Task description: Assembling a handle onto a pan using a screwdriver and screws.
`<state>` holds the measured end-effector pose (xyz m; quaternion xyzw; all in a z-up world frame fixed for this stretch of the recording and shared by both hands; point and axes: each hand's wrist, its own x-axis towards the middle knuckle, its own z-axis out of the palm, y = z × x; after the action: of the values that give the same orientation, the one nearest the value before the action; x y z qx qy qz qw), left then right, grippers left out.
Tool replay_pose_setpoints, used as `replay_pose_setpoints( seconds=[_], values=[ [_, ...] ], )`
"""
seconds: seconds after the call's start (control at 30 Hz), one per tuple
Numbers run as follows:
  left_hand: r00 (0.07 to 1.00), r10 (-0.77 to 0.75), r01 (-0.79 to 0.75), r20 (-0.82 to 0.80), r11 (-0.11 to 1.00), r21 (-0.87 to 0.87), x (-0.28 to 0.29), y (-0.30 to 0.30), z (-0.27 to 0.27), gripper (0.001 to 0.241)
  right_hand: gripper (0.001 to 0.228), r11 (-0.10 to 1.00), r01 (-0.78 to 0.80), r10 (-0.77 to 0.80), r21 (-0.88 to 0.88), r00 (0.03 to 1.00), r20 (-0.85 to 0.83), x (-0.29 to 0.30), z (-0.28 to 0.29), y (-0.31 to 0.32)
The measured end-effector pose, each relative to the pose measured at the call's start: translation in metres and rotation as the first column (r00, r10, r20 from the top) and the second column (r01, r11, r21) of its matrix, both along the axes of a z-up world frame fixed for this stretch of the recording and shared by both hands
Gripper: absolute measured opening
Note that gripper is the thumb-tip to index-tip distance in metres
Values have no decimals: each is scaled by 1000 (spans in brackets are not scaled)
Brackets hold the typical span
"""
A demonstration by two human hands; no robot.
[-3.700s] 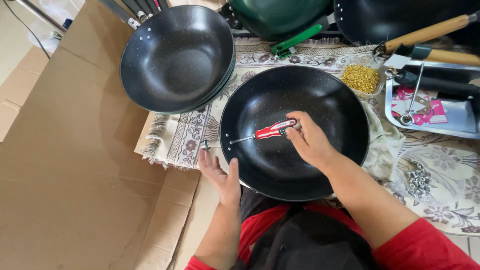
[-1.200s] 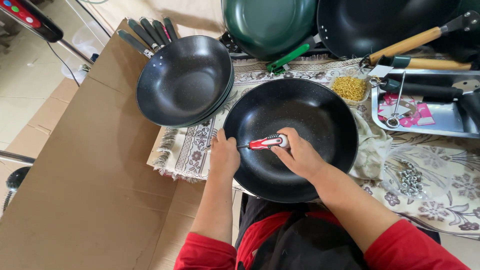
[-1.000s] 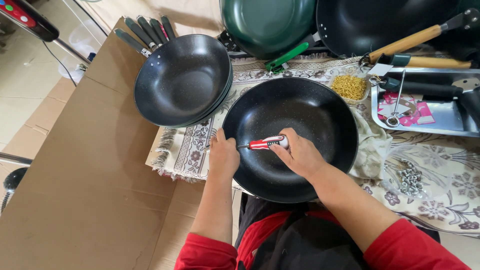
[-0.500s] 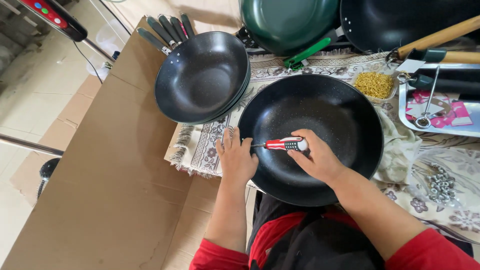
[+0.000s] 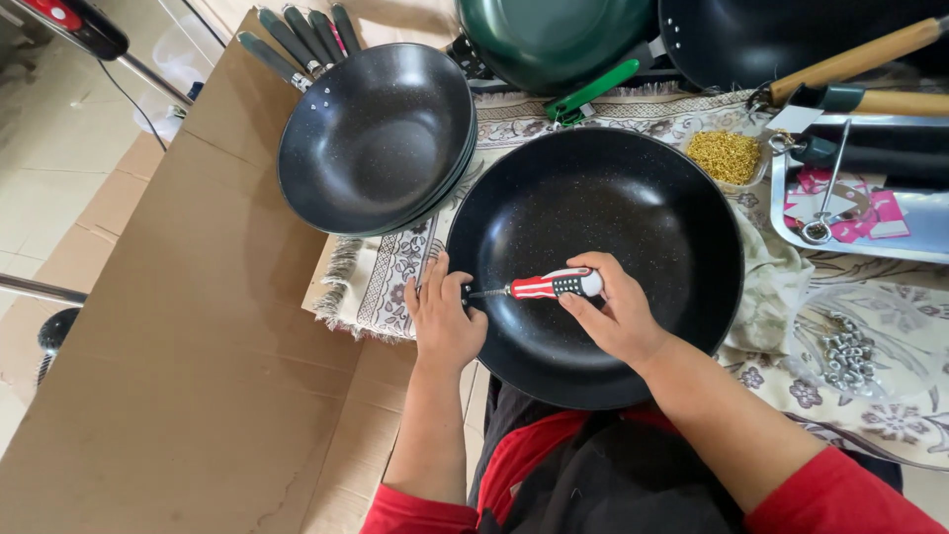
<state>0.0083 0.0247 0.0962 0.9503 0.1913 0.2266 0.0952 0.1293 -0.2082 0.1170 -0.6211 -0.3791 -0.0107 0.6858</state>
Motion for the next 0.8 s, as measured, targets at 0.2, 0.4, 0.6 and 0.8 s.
replay_pose_setpoints(
  seconds=[0.2,0.4,0.6,0.8],
  values=[
    [1000,-5,6,12,1000,-29,-2,3,-12,55,34,999,-40,40,2,999,-18,-4,3,5],
    [999,-3,4,38,999,-33,-2,3,-12,54,35,998,-53,53,-17,999,5,-2,1,7],
    [999,8,-6,37,999,-36,-4,4,-18,53,34,997,-66,66,-32,998,9,-5,7,8],
    [998,16,-13,58,999,-38,-4,2,-18,52,35,994,-40,37,-99,999,-38,-4,9,9]
  ],
)
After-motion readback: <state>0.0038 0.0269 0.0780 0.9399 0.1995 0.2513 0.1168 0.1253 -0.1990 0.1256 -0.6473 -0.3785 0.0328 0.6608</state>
